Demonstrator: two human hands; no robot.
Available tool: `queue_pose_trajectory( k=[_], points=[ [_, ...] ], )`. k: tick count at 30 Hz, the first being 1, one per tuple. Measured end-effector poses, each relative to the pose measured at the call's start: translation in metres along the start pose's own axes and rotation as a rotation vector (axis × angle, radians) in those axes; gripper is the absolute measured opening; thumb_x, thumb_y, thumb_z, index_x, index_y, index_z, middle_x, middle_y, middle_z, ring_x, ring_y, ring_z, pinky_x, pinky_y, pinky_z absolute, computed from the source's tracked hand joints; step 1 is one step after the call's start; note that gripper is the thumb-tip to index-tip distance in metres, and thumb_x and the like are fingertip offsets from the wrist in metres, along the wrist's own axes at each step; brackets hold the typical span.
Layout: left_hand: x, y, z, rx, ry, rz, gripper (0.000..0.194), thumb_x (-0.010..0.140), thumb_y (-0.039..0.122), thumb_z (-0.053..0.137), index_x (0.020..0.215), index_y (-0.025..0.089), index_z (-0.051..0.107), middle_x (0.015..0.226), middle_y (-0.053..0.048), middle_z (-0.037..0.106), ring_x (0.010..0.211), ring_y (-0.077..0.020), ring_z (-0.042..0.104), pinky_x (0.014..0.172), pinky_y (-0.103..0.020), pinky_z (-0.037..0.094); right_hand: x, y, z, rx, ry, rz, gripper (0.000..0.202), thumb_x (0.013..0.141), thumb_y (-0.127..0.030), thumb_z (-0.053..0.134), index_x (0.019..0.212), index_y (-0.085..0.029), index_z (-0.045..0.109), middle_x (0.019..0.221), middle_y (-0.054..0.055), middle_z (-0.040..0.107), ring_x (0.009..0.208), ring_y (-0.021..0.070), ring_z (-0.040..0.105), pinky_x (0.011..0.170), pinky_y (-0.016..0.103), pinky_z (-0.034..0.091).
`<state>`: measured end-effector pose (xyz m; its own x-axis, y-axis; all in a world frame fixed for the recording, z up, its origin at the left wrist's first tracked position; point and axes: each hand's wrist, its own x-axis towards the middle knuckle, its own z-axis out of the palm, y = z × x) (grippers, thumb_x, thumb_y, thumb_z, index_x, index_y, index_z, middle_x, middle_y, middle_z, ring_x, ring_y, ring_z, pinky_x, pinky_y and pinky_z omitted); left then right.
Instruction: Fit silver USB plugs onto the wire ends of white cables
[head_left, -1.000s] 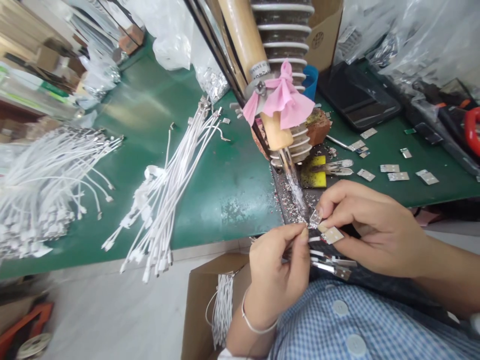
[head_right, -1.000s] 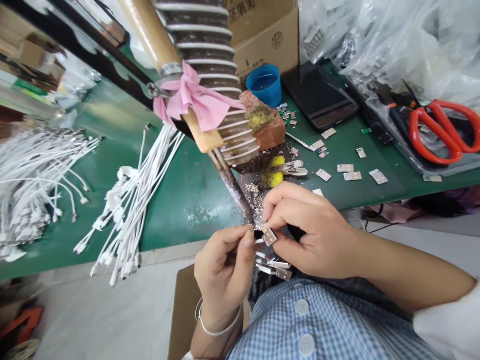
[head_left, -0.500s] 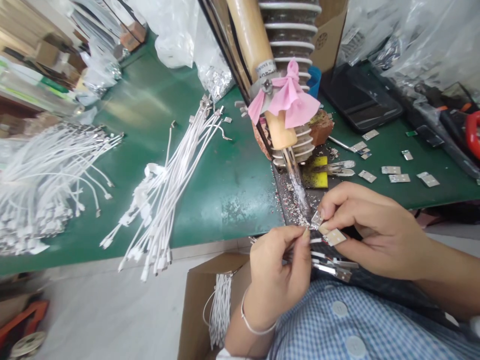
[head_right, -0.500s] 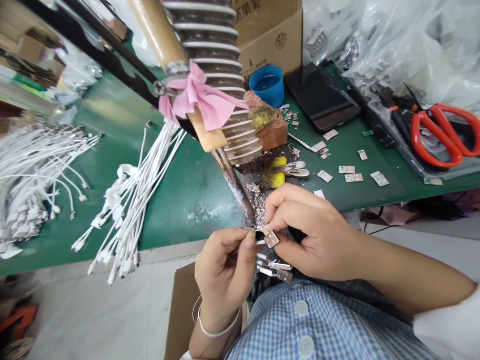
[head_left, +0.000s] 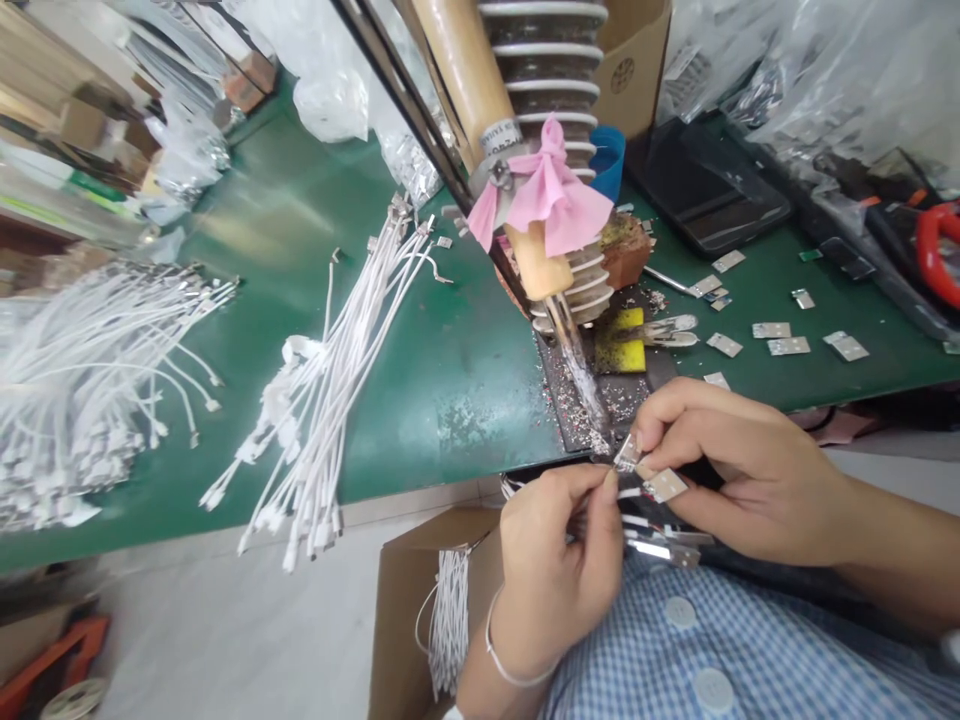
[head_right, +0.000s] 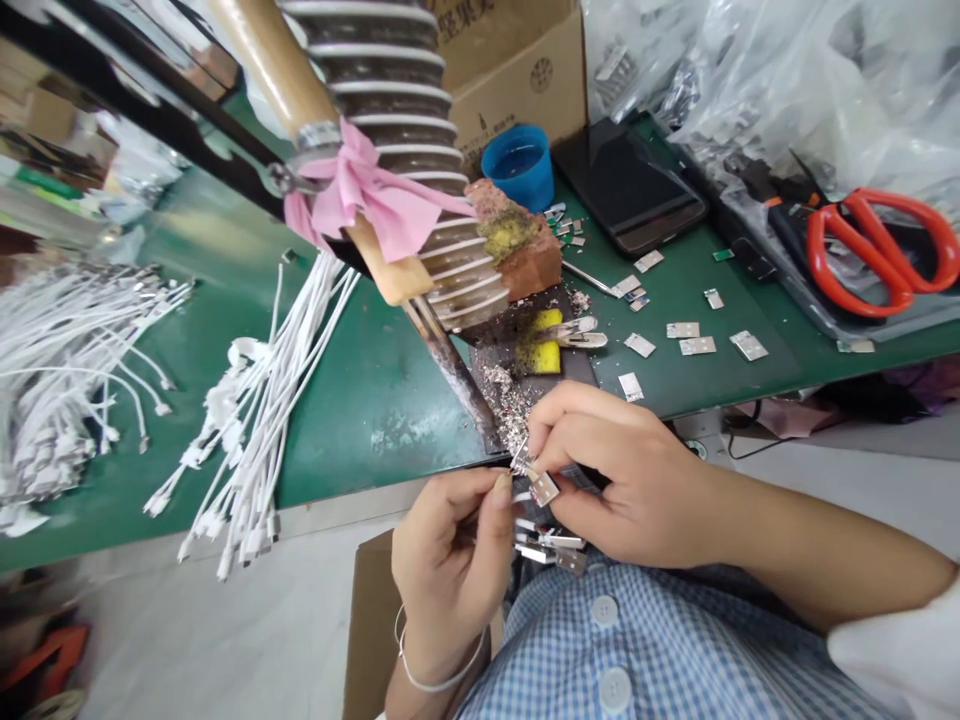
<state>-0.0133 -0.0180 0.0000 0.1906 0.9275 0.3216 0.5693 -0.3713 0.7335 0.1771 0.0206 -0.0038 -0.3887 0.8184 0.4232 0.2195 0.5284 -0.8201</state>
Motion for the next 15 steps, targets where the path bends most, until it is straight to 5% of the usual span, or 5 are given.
queue_pose_trajectory(
  k=[15],
  points=[
    [0.008,-0.002,-0.003,-0.012,0.018,-0.004,0.015,0.089,0.008,0.062,0.098,0.021,0.061,0.078,0.002,0.07,0.062,-0.0096,0.067,0.059,-0.02,0.052,0.011,0.004,0.003,0.056,0.059,-0.005,0.019,0.078,0.001,0.058,0.081,-0.018,0.059,0.087,0.001,0.059,0.077,0.0106,0.059,0.068,0.022,0.049]
  ],
)
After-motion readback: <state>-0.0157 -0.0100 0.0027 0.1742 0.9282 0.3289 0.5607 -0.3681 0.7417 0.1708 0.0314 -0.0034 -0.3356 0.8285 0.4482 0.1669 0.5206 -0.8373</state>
